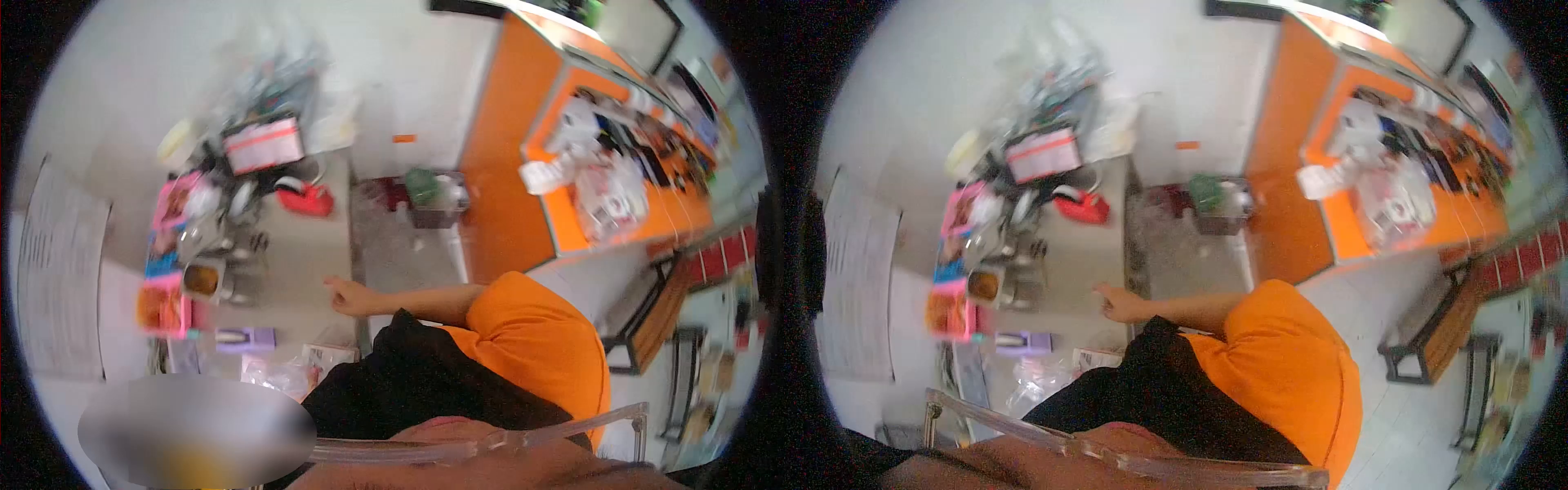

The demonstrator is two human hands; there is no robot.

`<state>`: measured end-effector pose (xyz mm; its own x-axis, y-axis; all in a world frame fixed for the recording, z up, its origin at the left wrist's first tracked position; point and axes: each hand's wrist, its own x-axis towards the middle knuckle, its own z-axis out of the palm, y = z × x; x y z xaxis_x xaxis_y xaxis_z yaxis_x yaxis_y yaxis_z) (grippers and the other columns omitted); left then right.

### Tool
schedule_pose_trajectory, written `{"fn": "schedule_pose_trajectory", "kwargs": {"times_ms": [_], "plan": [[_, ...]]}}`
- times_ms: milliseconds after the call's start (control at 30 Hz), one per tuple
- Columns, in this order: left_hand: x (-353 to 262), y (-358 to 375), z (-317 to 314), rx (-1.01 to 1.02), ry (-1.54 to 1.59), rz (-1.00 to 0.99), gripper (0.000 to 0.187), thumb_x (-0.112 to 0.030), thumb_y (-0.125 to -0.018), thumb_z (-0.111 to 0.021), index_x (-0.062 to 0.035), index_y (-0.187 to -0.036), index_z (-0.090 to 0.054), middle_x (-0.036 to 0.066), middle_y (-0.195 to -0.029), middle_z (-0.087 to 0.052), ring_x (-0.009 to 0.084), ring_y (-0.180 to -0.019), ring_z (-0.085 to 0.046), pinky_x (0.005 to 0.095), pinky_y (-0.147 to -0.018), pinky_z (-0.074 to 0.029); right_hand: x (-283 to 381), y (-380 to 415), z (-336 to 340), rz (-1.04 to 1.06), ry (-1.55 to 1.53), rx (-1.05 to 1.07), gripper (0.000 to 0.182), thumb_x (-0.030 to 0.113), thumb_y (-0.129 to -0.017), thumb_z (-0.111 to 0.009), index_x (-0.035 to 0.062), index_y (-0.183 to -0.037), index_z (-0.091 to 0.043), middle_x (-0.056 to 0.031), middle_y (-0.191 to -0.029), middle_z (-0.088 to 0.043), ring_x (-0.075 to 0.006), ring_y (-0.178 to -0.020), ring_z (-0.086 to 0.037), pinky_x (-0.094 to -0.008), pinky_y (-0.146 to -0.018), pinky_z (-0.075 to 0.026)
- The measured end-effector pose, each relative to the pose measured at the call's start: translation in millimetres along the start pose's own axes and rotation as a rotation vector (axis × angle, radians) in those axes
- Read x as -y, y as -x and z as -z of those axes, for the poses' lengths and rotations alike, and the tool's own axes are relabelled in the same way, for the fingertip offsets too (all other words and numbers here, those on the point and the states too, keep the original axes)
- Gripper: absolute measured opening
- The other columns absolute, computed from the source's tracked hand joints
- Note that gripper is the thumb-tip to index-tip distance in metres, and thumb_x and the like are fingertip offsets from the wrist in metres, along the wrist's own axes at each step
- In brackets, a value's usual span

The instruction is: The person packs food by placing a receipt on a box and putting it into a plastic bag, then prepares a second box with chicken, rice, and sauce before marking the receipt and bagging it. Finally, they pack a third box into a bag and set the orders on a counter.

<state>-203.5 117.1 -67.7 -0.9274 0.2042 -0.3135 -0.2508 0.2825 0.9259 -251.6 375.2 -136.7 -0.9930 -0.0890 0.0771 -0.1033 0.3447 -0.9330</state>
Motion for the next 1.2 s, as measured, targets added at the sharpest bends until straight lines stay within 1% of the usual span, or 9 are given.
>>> {"fn": "schedule_pose_trajectory", "kwargs": {"times_ms": [167,233,467,567,700,800,900,1033,1200], "plan": [[-53,-41,-88,0.321,-0.156,-0.162,0.034,-0.019,-0.078,-0.068,0.0005,-0.104,-0.058,0.010,-0.101,-0.060,0.0205,-0.096,-0.056,0.0325,-0.085,-0.042,-40,149,121,-0.292,-0.034,-0.296,0.063,0.010,-0.078,-0.058,0.0072,-0.132,-0.027,-0.0102,-0.096,-0.063,-0.0189,-0.072,-0.058,-0.0309,-0.069,-0.047],[-84,-50,-140,0.432,-0.194,-0.228,0.033,-0.018,-0.078,-0.068,0.0006,-0.103,-0.058,0.010,-0.101,-0.060,0.0205,-0.095,-0.056,0.0325,-0.084,-0.043,2,201,176,-0.352,-0.028,-0.485,0.063,0.009,-0.078,-0.058,0.0070,-0.133,-0.026,-0.0112,-0.099,-0.062,-0.0192,-0.075,-0.059,-0.0304,-0.069,-0.047],[-147,-36,-366,0.595,-0.044,-0.481,0.026,-0.011,-0.078,-0.068,0.0014,-0.099,-0.058,0.009,-0.098,-0.059,0.0202,-0.091,-0.056,0.0313,-0.080,-0.045,19,329,327,0.106,0.388,-1.099,0.059,-0.004,-0.080,-0.053,0.0044,-0.132,-0.026,-0.0125,-0.102,-0.060,-0.0153,-0.073,-0.053,-0.0283,-0.070,-0.044],[-190,14,-467,0.596,0.298,-0.262,0.028,-0.011,-0.077,-0.068,0.0023,-0.100,-0.058,0.009,-0.099,-0.059,0.0204,-0.090,-0.056,0.0318,-0.079,-0.045,44,383,400,0.254,0.582,-1.115,0.061,-0.008,-0.079,-0.052,0.0054,-0.132,-0.025,-0.0139,-0.105,-0.058,-0.0148,-0.074,-0.053,-0.0282,-0.072,-0.043],[-156,20,-588,0.687,0.453,0.133,0.038,-0.010,-0.078,-0.066,0.0030,-0.111,-0.052,0.011,-0.105,-0.058,0.0212,-0.097,-0.055,0.0321,-0.085,-0.043,59,446,493,0.414,0.796,-1.188,0.064,-0.009,-0.078,-0.049,0.0069,-0.133,-0.021,-0.0170,-0.105,-0.057,-0.0165,-0.075,-0.053,-0.0295,-0.074,-0.043],[-147,44,-630,0.703,0.393,-0.211,0.043,-0.010,-0.080,-0.065,0.0035,-0.117,-0.047,0.011,-0.107,-0.058,0.0211,-0.099,-0.055,0.0320,-0.085,-0.044,71,465,573,0.392,0.665,-1.373,0.064,-0.009,-0.079,-0.050,0.0070,-0.133,-0.019,-0.0174,-0.106,-0.054,-0.0159,-0.076,-0.053,-0.0277,-0.073,-0.043],[-159,40,-627,0.721,0.266,-0.292,0.047,-0.011,-0.080,-0.064,0.0033,-0.120,-0.043,0.012,-0.109,-0.056,0.0216,-0.099,-0.055,0.0323,-0.085,-0.044,40,467,665,0.368,0.359,-1.429,0.067,-0.007,-0.078,-0.054,0.0047,-0.133,-0.018,-0.0155,-0.106,-0.050,-0.0134,-0.074,-0.055,-0.0249,-0.073,-0.045],[-180,46,-627,0.653,0.184,-0.284,0.058,-0.009,-0.079,-0.066,0.0034,-0.125,-0.034,0.017,-0.120,-0.047,0.0228,-0.107,-0.049,0.0316,-0.089,-0.041,7,444,750,0.367,0.346,-1.488,0.072,-0.004,-0.076,-0.060,0.0035,-0.133,-0.016,-0.0153,-0.111,-0.045,-0.0146,-0.079,-0.059,-0.0249,-0.070,-0.047],[-185,60,-632,0.000,0.132,-0.872,0.081,-0.009,-0.074,-0.069,-0.0035,-0.133,-0.013,0.018,-0.133,-0.027,0.0291,-0.122,-0.029,0.0418,-0.099,-0.026,12,406,784,0.448,0.320,-1.505,0.078,-0.002,-0.074,-0.065,0.0025,-0.133,-0.014,-0.0156,-0.112,-0.043,-0.0187,-0.081,-0.060,-0.0263,-0.069,-0.049]]}}
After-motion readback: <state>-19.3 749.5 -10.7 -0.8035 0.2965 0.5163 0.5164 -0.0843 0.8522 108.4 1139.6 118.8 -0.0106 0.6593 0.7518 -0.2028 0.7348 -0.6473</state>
